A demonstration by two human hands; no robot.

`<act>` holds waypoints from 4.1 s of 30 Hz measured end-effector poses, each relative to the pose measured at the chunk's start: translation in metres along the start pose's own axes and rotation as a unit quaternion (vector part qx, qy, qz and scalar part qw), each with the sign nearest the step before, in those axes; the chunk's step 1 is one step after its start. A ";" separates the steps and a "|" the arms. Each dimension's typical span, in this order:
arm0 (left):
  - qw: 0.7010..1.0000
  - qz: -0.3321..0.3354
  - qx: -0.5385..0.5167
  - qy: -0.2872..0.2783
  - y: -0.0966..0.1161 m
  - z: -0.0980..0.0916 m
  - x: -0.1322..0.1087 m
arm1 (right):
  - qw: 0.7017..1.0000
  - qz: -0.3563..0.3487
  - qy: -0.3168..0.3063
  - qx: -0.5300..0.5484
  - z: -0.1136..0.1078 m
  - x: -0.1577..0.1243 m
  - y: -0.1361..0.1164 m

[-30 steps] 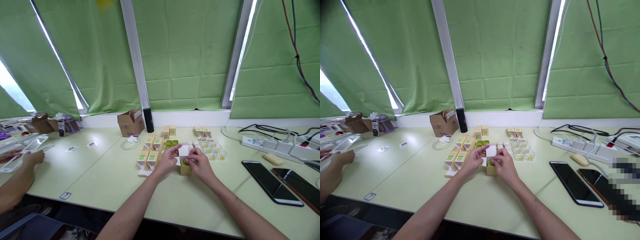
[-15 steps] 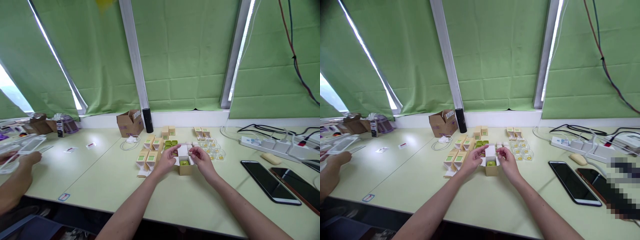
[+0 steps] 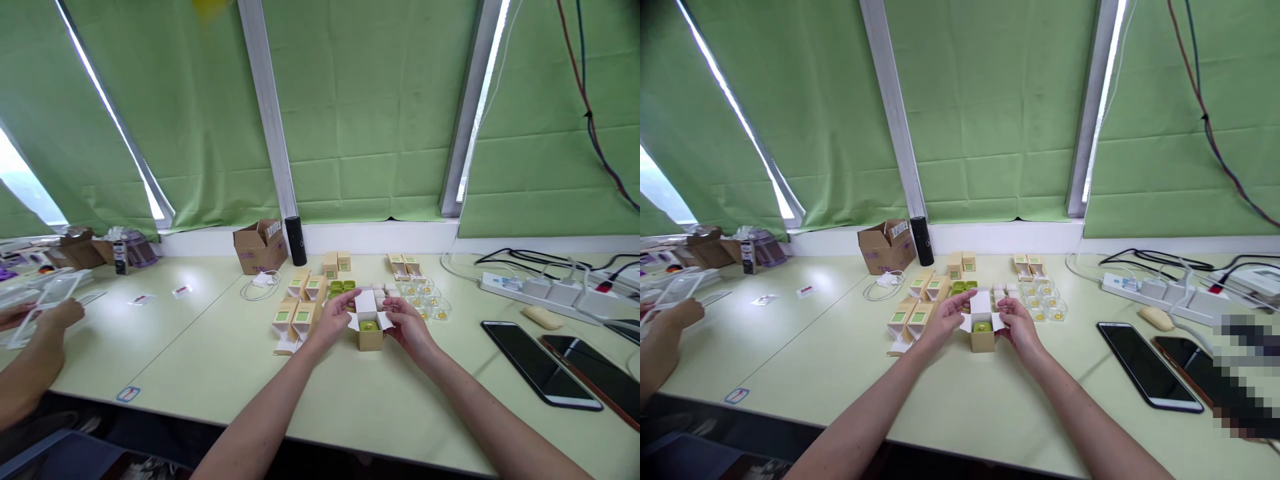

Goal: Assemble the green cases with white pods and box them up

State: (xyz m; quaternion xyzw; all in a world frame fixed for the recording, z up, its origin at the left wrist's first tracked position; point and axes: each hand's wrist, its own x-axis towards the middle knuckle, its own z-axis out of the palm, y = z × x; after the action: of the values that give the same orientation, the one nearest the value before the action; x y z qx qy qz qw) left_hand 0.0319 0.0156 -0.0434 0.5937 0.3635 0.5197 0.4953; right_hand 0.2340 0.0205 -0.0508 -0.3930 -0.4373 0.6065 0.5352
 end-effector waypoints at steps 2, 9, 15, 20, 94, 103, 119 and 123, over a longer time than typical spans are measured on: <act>1.000 -0.004 -0.020 0.004 0.000 0.000 0.001 | 1.000 0.010 0.002 0.012 0.001 -0.001 -0.002; 0.998 -0.012 -0.068 0.006 -0.005 -0.001 0.004 | 0.998 0.034 0.009 0.060 0.001 -0.003 -0.005; 0.999 0.003 -0.041 -0.002 -0.006 -0.001 0.004 | 0.996 0.044 0.009 0.083 0.000 -0.001 -0.003; 1.000 0.014 -0.021 -0.004 0.002 0.003 -0.001 | 0.995 0.047 0.007 0.093 0.000 0.000 -0.003; 1.000 0.002 0.005 -0.009 0.006 0.019 -0.011 | 0.999 -0.004 -0.053 -0.005 0.002 0.006 0.026; 1.000 0.012 0.002 -0.007 0.003 0.019 -0.010 | 0.999 0.005 -0.050 -0.017 0.004 0.002 0.020; 1.000 0.027 0.004 -0.003 0.001 0.018 -0.008 | 0.999 -0.002 -0.043 -0.017 0.003 0.005 0.024; 0.999 0.034 0.015 0.003 -0.001 0.017 -0.007 | 0.998 -0.017 -0.050 -0.019 0.005 0.001 0.018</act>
State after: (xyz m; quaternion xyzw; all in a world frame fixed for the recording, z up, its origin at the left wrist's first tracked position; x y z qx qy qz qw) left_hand 0.0472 0.0054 -0.0456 0.6117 0.3518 0.5326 0.4673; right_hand 0.2240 0.0202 -0.0662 -0.3649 -0.4816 0.6080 0.5151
